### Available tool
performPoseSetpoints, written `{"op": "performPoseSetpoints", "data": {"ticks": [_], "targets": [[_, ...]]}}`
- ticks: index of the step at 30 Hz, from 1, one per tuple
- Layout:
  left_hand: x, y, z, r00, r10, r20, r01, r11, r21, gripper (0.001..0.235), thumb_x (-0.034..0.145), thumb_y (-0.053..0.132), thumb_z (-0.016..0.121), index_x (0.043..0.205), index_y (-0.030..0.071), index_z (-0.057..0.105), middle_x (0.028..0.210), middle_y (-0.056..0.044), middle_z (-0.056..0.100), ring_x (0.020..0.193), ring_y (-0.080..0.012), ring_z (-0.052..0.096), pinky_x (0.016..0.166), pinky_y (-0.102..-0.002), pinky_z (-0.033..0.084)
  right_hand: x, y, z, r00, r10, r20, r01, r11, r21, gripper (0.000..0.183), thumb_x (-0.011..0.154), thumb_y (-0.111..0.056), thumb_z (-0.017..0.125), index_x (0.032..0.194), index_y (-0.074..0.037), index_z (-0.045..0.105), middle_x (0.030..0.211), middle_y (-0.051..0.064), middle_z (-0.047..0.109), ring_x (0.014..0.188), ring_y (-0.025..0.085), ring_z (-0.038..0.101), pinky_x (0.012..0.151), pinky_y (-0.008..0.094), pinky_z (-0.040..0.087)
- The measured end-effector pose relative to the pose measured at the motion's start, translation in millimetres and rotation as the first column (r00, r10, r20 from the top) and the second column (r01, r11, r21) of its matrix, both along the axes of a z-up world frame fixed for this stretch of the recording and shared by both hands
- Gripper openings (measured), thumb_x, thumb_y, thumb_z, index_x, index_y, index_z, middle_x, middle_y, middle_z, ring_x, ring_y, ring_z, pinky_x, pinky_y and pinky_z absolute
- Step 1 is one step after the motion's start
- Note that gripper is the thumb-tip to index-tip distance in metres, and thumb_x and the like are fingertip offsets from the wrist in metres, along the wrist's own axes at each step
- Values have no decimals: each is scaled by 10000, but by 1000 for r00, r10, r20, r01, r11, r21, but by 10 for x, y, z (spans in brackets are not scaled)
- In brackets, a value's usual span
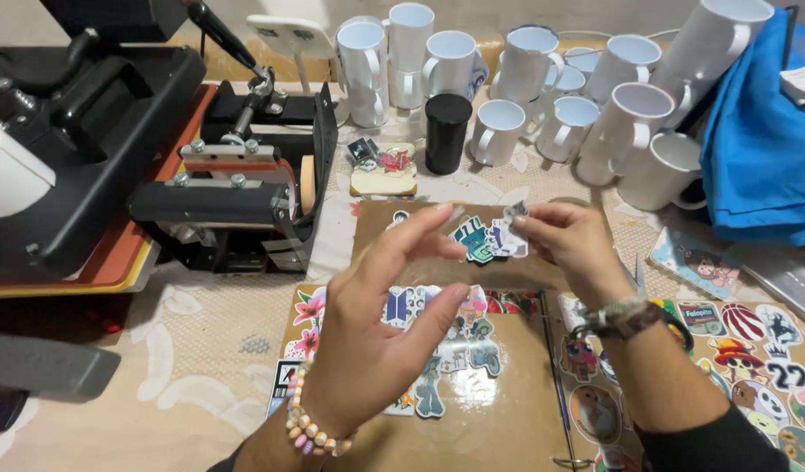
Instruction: The person arranges various stickers on a brown surface, using scissors to trim the edges of some stickers. They handle multiple sticker designs, including bicycles and cartoon characters, and place them in a specific layout.
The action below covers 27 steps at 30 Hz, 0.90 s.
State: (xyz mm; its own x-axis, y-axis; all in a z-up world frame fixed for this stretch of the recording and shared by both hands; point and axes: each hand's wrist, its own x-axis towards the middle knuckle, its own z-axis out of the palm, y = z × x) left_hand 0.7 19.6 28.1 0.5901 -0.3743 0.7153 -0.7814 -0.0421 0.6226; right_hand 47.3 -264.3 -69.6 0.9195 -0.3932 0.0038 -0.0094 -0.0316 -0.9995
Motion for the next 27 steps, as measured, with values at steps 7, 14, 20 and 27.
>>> {"op": "performPoseSetpoints", "data": {"ticks": [7, 14, 20, 27], "targets": [[-17, -152, -156, 987, -109, -119, 115, 992, 50, 659, 910, 189, 715, 1471, 87, 385, 1236, -140, 692, 1162, -215, 704, 1015, -324, 578, -704, 484, 230, 999, 16, 29, -24, 950, 312, 212, 882, -54, 702, 1080, 21, 718, 946, 104, 724, 765, 162, 648, 718, 260, 553], [-90, -234, -167, 908, -213, -362, 176, 976, -132, 778, 805, -8, 768, 1473, 121, 391, 1239, -130, 656, 859, -108, 708, 887, -255, 608, -991, 675, 383, 983, 32, 183, -104, 912, 397, 134, 845, -21, 717, 975, 12, 714, 922, 153, 757, 759, 234, 702, 692, 362, 601], [-83, -245, -214, 922, -195, -335, 119, 965, -234, 823, 808, -49, 777, 1497, 96, 351, 1246, -183, 639, 833, -99, 729, 880, -243, 612, -1034, 749, 421, 930, 71, 362, -130, 981, 141, 113, 797, 28, 752, 902, 8, 715, 878, 159, 742, 760, 227, 689, 708, 310, 582], [-79, -109, -382, 890, 101, 445, -119, 993, 13, 284, 941, 107, 725, 1197, 59, 612, 1182, -25, 694, 1140, -204, 660, 1048, -414, 532, -1503, 731, 806, 680, 496, 541, 339, 441, -831, 233, 902, -212, 543, 957, -118, 749, 1021, 46, 750, 937, 206, 765, 872, 307, 616]]}}
